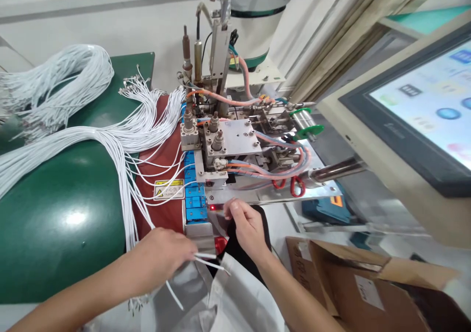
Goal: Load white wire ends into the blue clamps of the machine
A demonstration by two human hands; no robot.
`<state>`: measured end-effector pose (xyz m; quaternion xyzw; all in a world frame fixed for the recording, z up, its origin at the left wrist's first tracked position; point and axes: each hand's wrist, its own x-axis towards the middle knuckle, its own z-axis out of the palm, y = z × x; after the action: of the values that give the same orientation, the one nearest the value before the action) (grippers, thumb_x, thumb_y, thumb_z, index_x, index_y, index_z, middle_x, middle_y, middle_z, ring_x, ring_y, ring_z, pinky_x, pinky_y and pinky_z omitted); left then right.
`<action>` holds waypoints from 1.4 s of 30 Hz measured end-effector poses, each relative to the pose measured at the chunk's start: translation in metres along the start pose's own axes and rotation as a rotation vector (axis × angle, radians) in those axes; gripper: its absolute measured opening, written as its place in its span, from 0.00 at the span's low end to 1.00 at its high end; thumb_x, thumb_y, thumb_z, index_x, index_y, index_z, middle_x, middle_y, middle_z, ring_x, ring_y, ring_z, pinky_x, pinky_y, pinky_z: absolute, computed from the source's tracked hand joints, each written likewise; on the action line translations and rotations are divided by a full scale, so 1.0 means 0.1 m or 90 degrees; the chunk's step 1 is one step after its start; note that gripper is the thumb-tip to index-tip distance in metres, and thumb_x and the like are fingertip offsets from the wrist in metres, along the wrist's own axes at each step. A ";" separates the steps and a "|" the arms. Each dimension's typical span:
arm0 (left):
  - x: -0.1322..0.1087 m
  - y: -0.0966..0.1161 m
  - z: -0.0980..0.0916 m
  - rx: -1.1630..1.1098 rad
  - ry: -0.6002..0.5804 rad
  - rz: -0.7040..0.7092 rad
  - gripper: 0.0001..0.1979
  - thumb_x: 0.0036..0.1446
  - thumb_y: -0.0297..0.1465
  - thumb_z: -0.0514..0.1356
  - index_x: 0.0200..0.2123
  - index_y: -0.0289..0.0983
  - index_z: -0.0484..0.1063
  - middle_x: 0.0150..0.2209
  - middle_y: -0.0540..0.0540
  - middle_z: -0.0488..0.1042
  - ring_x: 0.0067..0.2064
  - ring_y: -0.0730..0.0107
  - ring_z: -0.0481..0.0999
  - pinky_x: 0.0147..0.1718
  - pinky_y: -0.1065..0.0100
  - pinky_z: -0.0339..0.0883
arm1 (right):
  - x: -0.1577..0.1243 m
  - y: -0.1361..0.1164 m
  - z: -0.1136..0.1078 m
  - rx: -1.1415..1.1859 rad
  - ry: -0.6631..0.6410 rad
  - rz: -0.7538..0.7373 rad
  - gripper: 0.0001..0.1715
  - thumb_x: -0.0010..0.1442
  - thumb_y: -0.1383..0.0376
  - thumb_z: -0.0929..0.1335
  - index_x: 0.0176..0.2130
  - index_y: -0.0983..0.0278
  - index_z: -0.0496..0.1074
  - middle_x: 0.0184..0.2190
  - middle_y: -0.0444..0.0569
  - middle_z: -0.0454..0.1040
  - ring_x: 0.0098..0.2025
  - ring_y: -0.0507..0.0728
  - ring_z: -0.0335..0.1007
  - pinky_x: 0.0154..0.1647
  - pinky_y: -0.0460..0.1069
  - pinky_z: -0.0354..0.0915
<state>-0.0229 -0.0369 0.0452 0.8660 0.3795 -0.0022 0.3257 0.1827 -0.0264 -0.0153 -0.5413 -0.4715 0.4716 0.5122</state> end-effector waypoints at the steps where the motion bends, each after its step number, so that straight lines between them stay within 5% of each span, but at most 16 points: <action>1: 0.06 0.03 -0.02 -0.058 0.030 -0.018 0.10 0.58 0.28 0.51 0.33 0.41 0.72 0.29 0.51 0.76 0.30 0.73 0.74 0.32 0.73 0.65 | -0.03 0.00 0.00 0.015 -0.018 -0.006 0.21 0.58 0.55 0.61 0.21 0.64 0.67 0.19 0.45 0.66 0.23 0.52 0.62 0.25 0.46 0.61; 6: 0.24 0.06 0.10 -0.175 0.210 -0.144 0.10 0.58 0.30 0.51 0.37 0.42 0.72 0.34 0.51 0.76 0.34 0.71 0.74 0.35 0.71 0.67 | -0.13 0.03 -0.02 0.111 -0.055 -0.015 0.20 0.58 0.54 0.60 0.32 0.64 0.74 0.27 0.50 0.72 0.25 0.54 0.67 0.26 0.49 0.65; 11: 0.38 0.13 0.23 -0.233 0.273 -0.130 0.12 0.56 0.30 0.53 0.43 0.41 0.70 0.40 0.48 0.75 0.39 0.70 0.74 0.40 0.69 0.68 | -0.12 -0.07 0.00 0.017 -0.030 -0.046 0.07 0.52 0.63 0.67 0.27 0.63 0.72 0.25 0.47 0.72 0.27 0.53 0.68 0.28 0.47 0.65; 14: 0.46 0.16 0.26 -0.297 0.306 -0.159 0.14 0.55 0.31 0.55 0.46 0.40 0.69 0.37 0.48 0.77 0.33 0.72 0.75 0.36 0.70 0.70 | -0.10 -0.13 0.05 -0.008 -0.038 -0.023 0.08 0.54 0.63 0.65 0.26 0.64 0.70 0.23 0.46 0.70 0.26 0.52 0.66 0.28 0.46 0.64; 21: 0.52 0.14 0.28 -0.397 0.323 -0.212 0.08 0.55 0.30 0.54 0.30 0.37 0.73 0.26 0.51 0.75 0.28 0.73 0.73 0.29 0.73 0.68 | -0.08 -0.10 0.11 0.085 -0.057 0.062 0.09 0.54 0.62 0.64 0.29 0.65 0.70 0.24 0.45 0.68 0.25 0.50 0.64 0.26 0.45 0.63; 26: 0.51 0.13 0.31 -0.263 0.346 -0.155 0.05 0.52 0.27 0.57 0.30 0.37 0.72 0.28 0.50 0.74 0.29 0.73 0.72 0.30 0.73 0.68 | -0.03 -0.16 0.03 -0.062 -0.104 -0.029 0.06 0.51 0.66 0.66 0.24 0.64 0.69 0.24 0.45 0.68 0.27 0.51 0.64 0.27 0.45 0.62; 30: 0.49 0.10 0.36 -0.080 0.458 -0.066 0.04 0.52 0.25 0.57 0.33 0.36 0.71 0.29 0.48 0.74 0.30 0.73 0.73 0.30 0.72 0.69 | 0.00 -0.25 0.02 -0.155 -0.093 -0.008 0.07 0.51 0.67 0.65 0.22 0.64 0.67 0.21 0.43 0.66 0.24 0.50 0.61 0.25 0.44 0.59; 36: 0.45 0.03 0.39 0.206 0.521 0.083 0.11 0.53 0.21 0.56 0.41 0.33 0.70 0.35 0.43 0.77 0.36 0.66 0.75 0.38 0.65 0.70 | 0.00 -0.21 0.07 0.064 -0.053 0.126 0.11 0.51 0.60 0.66 0.23 0.65 0.67 0.18 0.41 0.62 0.20 0.48 0.55 0.22 0.44 0.56; 42: 0.51 0.05 0.37 -0.132 0.470 -0.024 0.09 0.57 0.25 0.53 0.35 0.36 0.74 0.31 0.46 0.77 0.31 0.73 0.76 0.32 0.73 0.71 | 0.03 -0.17 0.03 0.189 -0.086 0.182 0.09 0.47 0.61 0.69 0.26 0.66 0.72 0.18 0.41 0.65 0.19 0.47 0.55 0.21 0.43 0.56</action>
<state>0.0259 -0.0267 0.0065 0.7637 0.4853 0.3424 0.2529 0.1792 -0.0224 0.0019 -0.4884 -0.3484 0.6391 0.4812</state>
